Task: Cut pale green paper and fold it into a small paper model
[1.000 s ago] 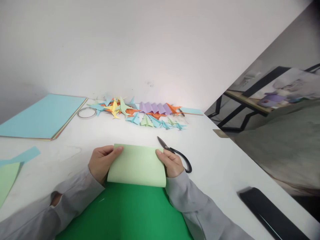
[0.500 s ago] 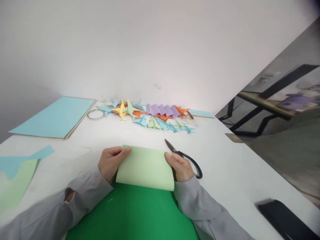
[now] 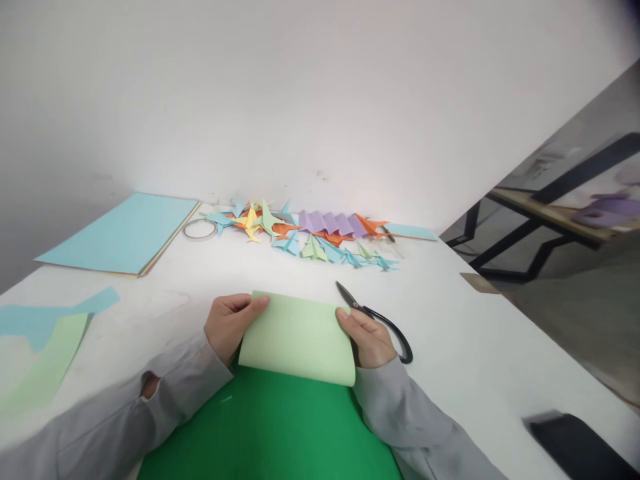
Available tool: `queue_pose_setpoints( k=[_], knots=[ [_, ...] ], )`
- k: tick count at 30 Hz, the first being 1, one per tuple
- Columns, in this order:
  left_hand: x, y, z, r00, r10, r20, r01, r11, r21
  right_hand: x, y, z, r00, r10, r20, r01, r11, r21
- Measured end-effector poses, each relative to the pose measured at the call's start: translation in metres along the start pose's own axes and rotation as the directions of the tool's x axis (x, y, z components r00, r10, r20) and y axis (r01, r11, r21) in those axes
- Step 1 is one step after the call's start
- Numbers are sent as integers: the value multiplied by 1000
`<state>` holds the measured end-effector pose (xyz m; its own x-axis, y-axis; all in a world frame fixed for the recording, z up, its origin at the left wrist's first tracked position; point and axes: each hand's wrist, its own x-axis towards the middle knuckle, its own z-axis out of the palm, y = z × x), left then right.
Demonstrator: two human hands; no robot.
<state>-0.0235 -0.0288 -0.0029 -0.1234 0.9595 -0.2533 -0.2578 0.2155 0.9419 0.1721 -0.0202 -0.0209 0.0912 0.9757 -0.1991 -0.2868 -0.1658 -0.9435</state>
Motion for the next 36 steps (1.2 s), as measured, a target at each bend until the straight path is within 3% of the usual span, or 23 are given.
queue_pose_setpoints(
  k=[25,36],
  knots=[
    [-1,4,1,999,-33,-11,30,979,-202,5,6,-3,998,-46,-34,43,995,-90],
    [3,0,2,972,123,-200,-152,979,-133,6,9,-4,998,-57,-23,55,995,-81]
  ],
)
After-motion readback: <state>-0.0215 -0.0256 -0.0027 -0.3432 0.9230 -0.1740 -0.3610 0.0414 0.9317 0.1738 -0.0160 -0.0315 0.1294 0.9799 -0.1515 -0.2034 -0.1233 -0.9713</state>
